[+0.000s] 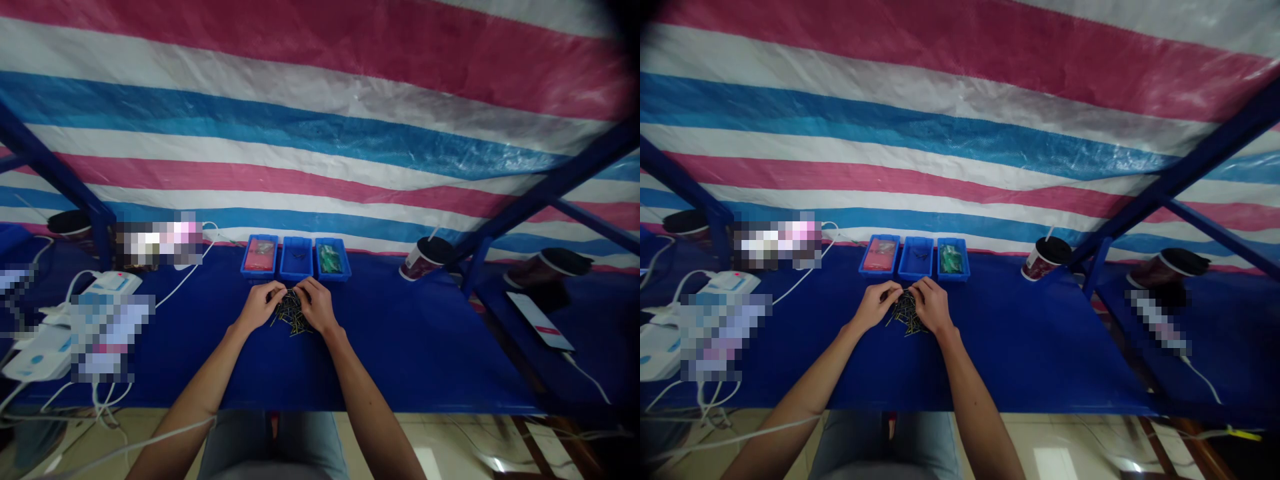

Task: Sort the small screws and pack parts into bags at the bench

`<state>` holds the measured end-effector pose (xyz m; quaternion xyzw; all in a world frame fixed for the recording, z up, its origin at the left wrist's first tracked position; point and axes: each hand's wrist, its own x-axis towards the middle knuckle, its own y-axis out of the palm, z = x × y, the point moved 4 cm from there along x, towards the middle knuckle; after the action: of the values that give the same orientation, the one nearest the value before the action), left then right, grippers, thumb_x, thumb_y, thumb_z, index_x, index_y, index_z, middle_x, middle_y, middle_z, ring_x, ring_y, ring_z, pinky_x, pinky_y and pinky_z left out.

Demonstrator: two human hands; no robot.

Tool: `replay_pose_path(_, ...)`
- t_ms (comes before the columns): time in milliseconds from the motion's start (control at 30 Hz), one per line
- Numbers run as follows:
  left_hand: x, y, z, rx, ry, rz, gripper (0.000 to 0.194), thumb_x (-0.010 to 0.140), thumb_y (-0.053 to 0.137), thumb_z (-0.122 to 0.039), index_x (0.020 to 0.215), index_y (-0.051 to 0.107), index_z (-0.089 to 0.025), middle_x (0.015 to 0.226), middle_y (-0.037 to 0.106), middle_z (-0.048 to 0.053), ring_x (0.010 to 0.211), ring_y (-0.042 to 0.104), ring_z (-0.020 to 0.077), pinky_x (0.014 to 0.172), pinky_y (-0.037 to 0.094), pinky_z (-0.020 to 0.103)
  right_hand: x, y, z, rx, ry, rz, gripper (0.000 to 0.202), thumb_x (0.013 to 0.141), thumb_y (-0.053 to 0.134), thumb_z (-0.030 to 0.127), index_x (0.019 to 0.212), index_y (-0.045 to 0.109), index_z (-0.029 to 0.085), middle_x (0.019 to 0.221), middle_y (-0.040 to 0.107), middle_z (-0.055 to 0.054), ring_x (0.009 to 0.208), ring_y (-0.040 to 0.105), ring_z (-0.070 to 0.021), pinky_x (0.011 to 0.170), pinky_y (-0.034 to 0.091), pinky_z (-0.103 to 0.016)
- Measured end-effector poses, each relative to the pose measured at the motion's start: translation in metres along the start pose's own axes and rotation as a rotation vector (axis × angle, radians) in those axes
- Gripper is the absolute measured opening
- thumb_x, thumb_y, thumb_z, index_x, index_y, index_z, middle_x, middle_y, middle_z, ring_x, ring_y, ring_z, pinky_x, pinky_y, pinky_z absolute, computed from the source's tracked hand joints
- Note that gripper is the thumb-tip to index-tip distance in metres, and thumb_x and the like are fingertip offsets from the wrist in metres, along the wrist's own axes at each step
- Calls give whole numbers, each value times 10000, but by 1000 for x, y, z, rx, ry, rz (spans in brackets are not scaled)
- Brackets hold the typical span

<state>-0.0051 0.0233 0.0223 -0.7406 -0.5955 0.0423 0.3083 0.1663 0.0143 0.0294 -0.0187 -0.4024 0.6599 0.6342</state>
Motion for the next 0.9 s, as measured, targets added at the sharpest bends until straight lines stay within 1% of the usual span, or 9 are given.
replay_pose_path(233, 0, 0, 0, -1, 12, 5, 240, 970, 538, -346, 893, 678, -167, 637, 622, -29, 573, 543, 106, 631, 405, 222, 1, -1, 0, 2, -6, -3, 240, 1013, 475, 290, 866, 643, 204, 845, 625, -55, 787, 589, -175, 729, 454, -274)
replay_pose_path(433, 0, 0, 3, -1, 5, -2, 253, 970, 535, -361, 887, 675, -168, 637, 628, -25, 565, 539, 110, 608, 394, 223, 1, -5, 0, -6, 4, -25, 262, 1010, 478, 283, 813, 628, 197, 799, 599, -41, 735, 567, -162, 686, 429, -267)
replay_pose_path(500, 0, 0, 4, -2, 1, -11, 250, 970, 534, -359, 885, 674, -170, 641, 635, -24, 566, 539, 110, 611, 396, 224, 0, -6, -1, 0, 18, -39, 267, 1012, 475, 282, 811, 628, 196, 793, 595, -38, 723, 563, -159, 680, 429, -269)
replay_pose_path(567, -1, -2, 4, -5, -5, -24, 251, 971, 532, -357, 877, 672, -171, 643, 638, -25, 559, 533, 107, 609, 394, 223, 0, -7, -3, 7, 36, -84, 257, 1014, 477, 288, 839, 640, 195, 811, 603, -40, 720, 562, -157, 683, 436, -275)
replay_pose_path(633, -1, -3, 4, -13, -13, -34, 257, 972, 527, -359, 868, 668, -170, 643, 637, -25, 557, 532, 105, 604, 391, 222, 4, -9, -4, -4, 49, -164, 231, 1013, 487, 291, 899, 663, 193, 865, 624, -52, 761, 576, -165, 717, 449, -287)
replay_pose_path(733, 0, -3, 3, -18, -18, -35, 264, 972, 527, -366, 860, 662, -169, 642, 634, -24, 558, 533, 105, 600, 385, 223, 18, -10, -4, -134, 44, -253, 186, 990, 539, 288, 1037, 699, 208, 1000, 646, -82, 932, 582, -213, 840, 445, -342)
replay_pose_path(833, -1, -3, 3, -17, -15, -33, 264, 969, 532, -369, 857, 661, -168, 632, 632, -24, 550, 528, 106, 599, 382, 224, 31, -12, -3, -306, 54, -238, 240, 958, 593, 283, 1170, 695, 239, 1120, 631, -105, 1052, 534, -268, 908, 401, -409)
replay_pose_path(900, -1, -4, 2, -31, -20, -41, 265, 967, 533, -373, 855, 658, -167, 630, 632, -23, 550, 529, 108, 596, 382, 224, 31, -15, -3, -341, 73, -229, 244, 959, 586, 277, 1172, 699, 237, 1124, 627, -112, 1057, 526, -275, 906, 388, -417)
